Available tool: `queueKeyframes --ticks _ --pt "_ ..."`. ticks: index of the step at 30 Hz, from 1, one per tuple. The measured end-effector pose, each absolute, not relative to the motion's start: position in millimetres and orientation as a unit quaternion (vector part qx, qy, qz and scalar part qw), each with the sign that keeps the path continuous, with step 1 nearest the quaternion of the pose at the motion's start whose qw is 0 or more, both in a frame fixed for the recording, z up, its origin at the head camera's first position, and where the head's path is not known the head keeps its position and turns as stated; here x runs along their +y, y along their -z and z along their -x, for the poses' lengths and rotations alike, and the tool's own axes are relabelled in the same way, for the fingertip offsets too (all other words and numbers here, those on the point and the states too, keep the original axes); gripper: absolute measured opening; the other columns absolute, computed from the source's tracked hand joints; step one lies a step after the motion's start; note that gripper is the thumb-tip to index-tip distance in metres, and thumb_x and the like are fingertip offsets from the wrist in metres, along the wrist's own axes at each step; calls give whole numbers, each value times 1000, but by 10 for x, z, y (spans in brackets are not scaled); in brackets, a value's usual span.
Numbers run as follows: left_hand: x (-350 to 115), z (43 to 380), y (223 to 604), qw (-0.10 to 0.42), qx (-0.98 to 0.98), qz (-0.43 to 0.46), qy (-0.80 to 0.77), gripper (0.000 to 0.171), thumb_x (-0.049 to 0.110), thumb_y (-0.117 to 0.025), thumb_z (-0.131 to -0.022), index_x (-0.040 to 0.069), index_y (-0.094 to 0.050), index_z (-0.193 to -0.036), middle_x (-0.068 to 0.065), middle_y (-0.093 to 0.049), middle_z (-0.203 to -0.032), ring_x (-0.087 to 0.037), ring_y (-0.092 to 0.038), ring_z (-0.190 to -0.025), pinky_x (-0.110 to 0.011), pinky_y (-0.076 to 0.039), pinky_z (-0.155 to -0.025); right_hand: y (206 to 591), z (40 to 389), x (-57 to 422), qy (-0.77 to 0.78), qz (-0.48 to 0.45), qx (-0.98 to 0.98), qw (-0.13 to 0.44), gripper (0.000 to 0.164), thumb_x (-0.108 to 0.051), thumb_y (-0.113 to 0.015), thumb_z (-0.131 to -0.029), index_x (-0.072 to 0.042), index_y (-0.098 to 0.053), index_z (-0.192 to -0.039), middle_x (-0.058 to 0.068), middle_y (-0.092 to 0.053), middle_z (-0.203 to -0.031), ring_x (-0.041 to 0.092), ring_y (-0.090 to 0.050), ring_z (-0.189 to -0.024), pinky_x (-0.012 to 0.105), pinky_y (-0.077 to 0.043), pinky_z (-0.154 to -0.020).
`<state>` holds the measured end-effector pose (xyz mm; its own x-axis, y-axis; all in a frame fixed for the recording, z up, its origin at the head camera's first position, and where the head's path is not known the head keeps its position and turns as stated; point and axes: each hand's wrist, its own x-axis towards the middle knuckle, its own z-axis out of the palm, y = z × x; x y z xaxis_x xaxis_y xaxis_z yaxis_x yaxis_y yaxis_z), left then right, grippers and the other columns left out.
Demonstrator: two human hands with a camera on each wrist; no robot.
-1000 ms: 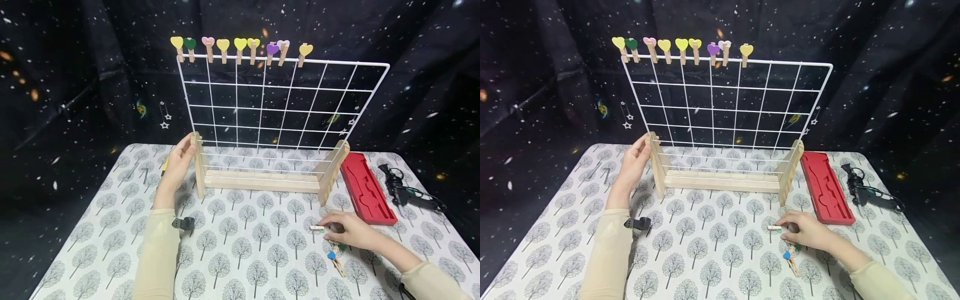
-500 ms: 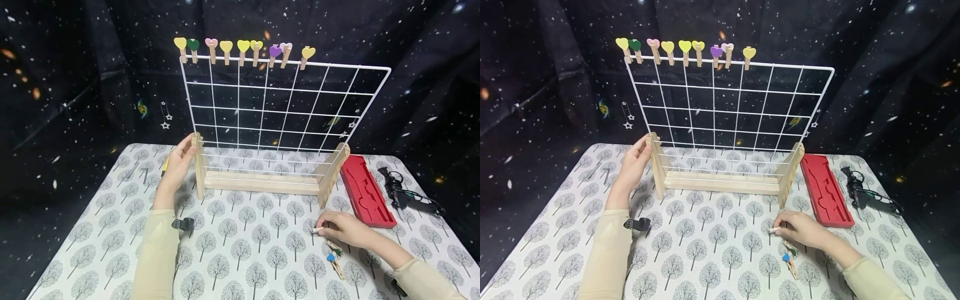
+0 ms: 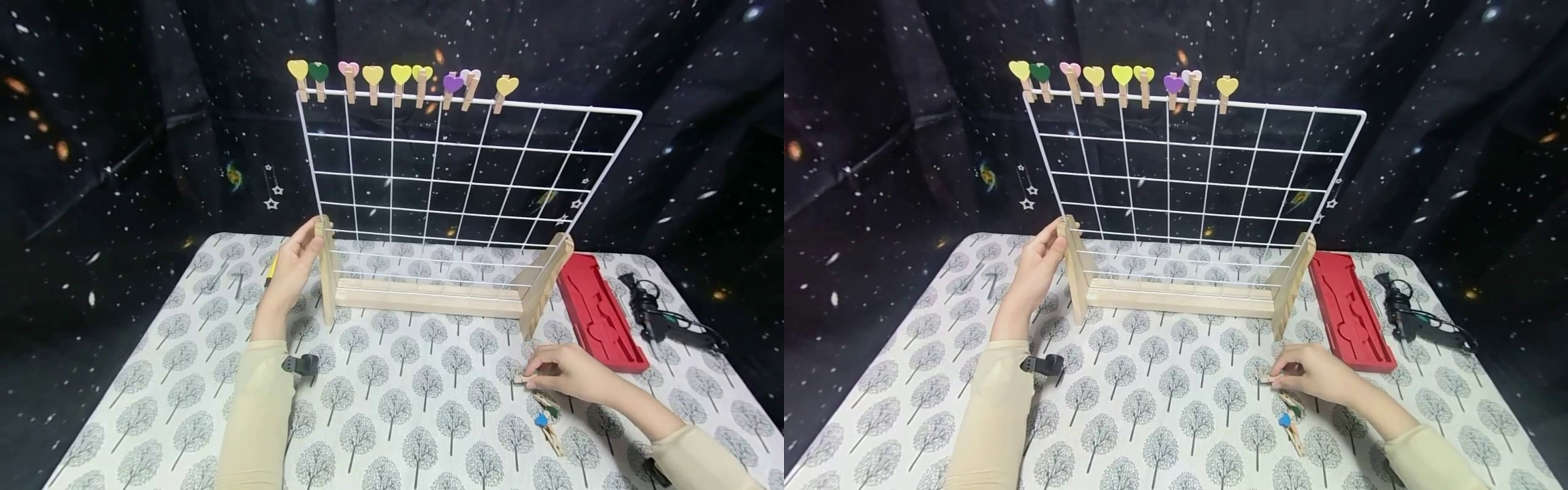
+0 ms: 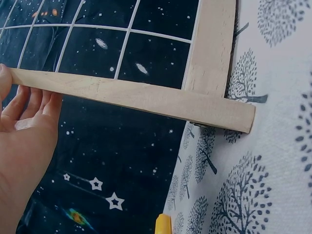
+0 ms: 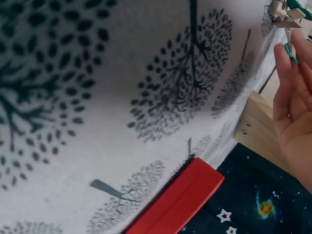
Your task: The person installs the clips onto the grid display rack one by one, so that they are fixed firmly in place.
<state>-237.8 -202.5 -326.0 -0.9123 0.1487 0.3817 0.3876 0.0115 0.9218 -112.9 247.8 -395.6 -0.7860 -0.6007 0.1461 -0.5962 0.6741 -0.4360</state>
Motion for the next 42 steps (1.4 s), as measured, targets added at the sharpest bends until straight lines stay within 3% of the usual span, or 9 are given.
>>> queueKeyframes --ticks 7,11,15,22,27,32,37,42 --pt "-2022 2381 3255 85 -709 185 676 50 24 -44 -90 6 -29 -135 -16 -36 -134 -22 -34 -124 -30 -27 -105 3828 1139 2413 170 420 890 -44 17 -8 -69 -71 -21 -62 -80 -15 -56 -81 -1 -53 -74 12 -47 -67" --pt "-2018 2379 3256 86 -707 182 678 50 24 -44 -90 5 -29 -134 -15 -35 -135 -22 -34 -124 -29 -26 -105 3802 1136 2292 131 450 880 -78 19 -8 -71 -67 -20 -61 -77 -14 -55 -78 -1 -51 -73 12 -46 -67" --pt "-2016 2387 3261 88 -706 185 678 49 23 -44 -91 5 -30 -134 -16 -36 -134 -23 -35 -123 -30 -27 -105 3858 1116 2200 132 421 894 -83 22 -12 -72 -67 -17 -64 -87 -12 -60 -85 2 -54 -77 21 -50 -68" --pt "-2014 2395 3271 90 -705 187 678 50 23 -45 -90 4 -29 -134 -17 -38 -133 -23 -35 -123 -30 -28 -104 4013 1105 2219 235 354 904 -40 19 -21 -70 -71 -16 -65 -88 -13 -61 -77 -3 -52 -64 16 -48 -56" --pt "-2028 2394 3271 92 -705 187 678 51 23 -45 -90 3 -29 -134 -17 -38 -133 -22 -35 -123 -30 -27 -105 3934 1121 2287 268 325 905 -55 20 -26 -68 -73 -19 -65 -91 -18 -59 -78 -4 -54 -67 16 -49 -56" --pt "-2016 2388 3266 92 -706 183 677 49 23 -45 -90 5 -30 -134 -17 -38 -132 -23 -36 -122 -30 -28 -104 3484 1170 2285 285 304 903 -103 19 -16 -69 -72 -17 -66 -90 -15 -62 -76 -1 -54 -66 16 -48 -54" --pt "-1991 2390 3259 89 -711 184 673 50 23 -45 -90 6 -29 -134 -17 -37 -133 -23 -35 -123 -32 -27 -105 2640 1233 2096 300 250 908 -152 19 -11 -69 -72 -17 -65 -90 -11 -63 -76 3 -54 -70 14 -46 -59" --pt "-2012 2405 3283 91 -707 181 677 50 26 -45 -90 8 -31 -134 -16 -38 -133 -22 -35 -123 -31 -27 -105 1806 1368 1743 386 289 842 -242 16 6 -67 -70 3 -64 -86 3 -64 -74 9 -56 -66 14 -47 -58"
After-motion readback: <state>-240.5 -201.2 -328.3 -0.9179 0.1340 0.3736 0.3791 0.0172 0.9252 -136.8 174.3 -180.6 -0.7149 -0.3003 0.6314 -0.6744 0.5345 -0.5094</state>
